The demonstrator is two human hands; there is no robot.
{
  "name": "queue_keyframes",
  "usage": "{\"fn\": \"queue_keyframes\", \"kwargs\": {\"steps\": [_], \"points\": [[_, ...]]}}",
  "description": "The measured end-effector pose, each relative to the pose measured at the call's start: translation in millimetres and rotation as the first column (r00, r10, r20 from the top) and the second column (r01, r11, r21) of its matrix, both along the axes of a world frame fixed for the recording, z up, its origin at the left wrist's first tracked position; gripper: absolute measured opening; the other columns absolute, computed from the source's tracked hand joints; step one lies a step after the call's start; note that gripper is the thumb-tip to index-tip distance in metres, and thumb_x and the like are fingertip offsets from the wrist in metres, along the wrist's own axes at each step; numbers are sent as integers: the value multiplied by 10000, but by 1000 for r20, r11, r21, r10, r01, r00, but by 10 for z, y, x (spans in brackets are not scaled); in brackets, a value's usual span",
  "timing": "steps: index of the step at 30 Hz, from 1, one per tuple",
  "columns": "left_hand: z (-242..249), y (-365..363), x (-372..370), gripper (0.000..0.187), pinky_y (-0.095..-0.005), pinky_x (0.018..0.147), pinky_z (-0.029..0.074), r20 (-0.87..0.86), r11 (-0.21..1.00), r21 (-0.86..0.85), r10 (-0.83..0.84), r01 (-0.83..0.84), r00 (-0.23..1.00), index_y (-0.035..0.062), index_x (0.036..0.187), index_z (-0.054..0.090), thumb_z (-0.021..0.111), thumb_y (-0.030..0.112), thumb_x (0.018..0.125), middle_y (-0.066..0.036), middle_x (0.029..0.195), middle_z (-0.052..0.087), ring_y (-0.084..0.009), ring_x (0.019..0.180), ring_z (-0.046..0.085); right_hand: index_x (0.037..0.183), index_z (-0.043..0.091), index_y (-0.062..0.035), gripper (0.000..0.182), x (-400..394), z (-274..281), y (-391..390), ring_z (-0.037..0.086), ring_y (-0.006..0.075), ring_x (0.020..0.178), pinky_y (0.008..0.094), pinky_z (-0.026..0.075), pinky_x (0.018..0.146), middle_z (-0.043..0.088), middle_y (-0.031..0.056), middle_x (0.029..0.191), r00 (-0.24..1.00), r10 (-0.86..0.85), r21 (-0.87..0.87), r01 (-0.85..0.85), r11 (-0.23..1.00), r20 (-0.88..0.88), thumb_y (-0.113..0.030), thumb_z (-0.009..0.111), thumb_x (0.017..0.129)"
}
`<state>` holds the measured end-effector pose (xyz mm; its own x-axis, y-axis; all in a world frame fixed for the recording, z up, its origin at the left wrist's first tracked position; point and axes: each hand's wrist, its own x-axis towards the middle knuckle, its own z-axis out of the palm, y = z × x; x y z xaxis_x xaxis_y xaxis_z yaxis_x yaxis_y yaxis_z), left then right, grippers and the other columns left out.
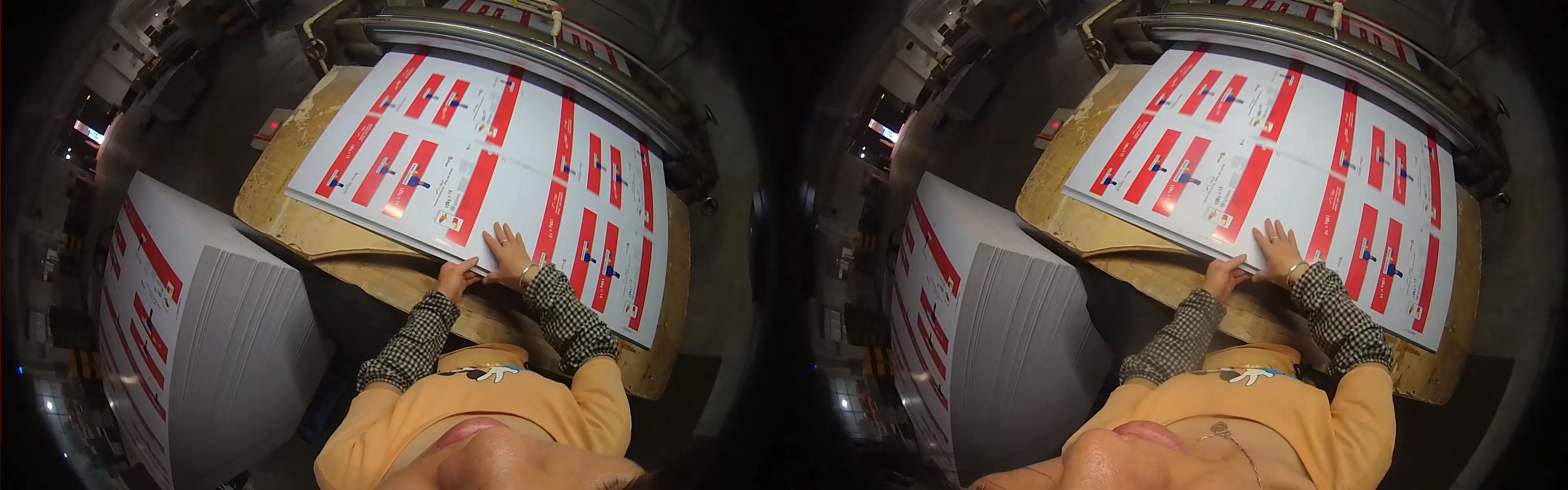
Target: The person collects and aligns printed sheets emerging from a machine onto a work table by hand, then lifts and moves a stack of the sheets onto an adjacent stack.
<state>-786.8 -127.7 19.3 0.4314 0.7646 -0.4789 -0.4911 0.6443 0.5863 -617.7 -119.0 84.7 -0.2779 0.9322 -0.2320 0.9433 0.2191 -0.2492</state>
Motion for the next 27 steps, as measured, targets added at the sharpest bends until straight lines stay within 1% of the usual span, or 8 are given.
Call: {"fn": "queue_keyframes", "kwargs": {"steps": [2,6,8,10,13,16,23,27], "points": [[-37,-3,-49,246,-329,748,501,70,999,19,-36,35,997,-19,1017,568,606,138,831,-101,928,641,-202,815,633,1350,344,-42,963,114,-22,62,143,402,1352,499,180,1079,204,249,1438,998,-2,-126,-6,992,-65,-432,758,573],[0,3,-74,270,-345,807,489,98,997,26,-75,72,992,-20,1046,556,600,149,840,-105,973,630,-200,902,612,1107,578,-27,484,298,-199,172,485,362,1118,390,407,926,535,224,1167,935,113,-11,-124,992,-335,-267,661,696],[14,-10,-54,291,-350,800,501,91,999,-14,-40,41,995,-21,1064,543,604,154,840,-111,986,623,-203,904,614,997,622,-42,282,340,95,195,617,336,770,372,488,715,630,187,858,835,-14,-13,8,1000,-550,-212,576,776],[-37,-13,-23,308,-430,858,496,106,1000,-9,10,-10,994,-68,1121,497,450,112,875,-176,1051,585,-286,968,593,1033,614,27,313,308,528,162,591,307,1023,332,463,895,592,203,1128,797,-174,-144,110,983,-578,-164,595,785],[-145,-18,22,392,-518,900,478,32,998,-24,64,-63,997,-113,1172,434,301,36,835,-238,1113,532,-369,1012,564,1033,615,17,310,278,624,80,585,317,1035,338,463,896,595,203,1119,834,-74,-24,73,997,-547,-159,595,778],[-208,9,43,382,-512,880,488,26,996,-25,82,-81,996,-113,1170,433,318,51,845,-228,1107,538,-371,996,569,1026,613,10,306,271,212,11,552,341,1081,370,444,926,582,209,1134,866,41,42,-23,999,-499,-140,592,761],[-81,7,23,280,-420,767,529,-5,996,-34,83,-83,997,-67,1029,495,490,180,897,-183,1000,591,-298,892,622,1043,621,-1,396,282,-127,23,472,306,1193,330,401,974,512,189,1251,899,-124,-171,56,984,-419,-237,657,728],[19,36,50,362,-373,727,543,-39,997,-45,60,-62,997,-50,1061,495,533,275,906,-153,927,620,-266,810,645,1007,623,2,390,448,-316,571,566,312,994,346,452,871,596,166,1073,879,-386,8,404,915,-281,-265,648,723]]}}
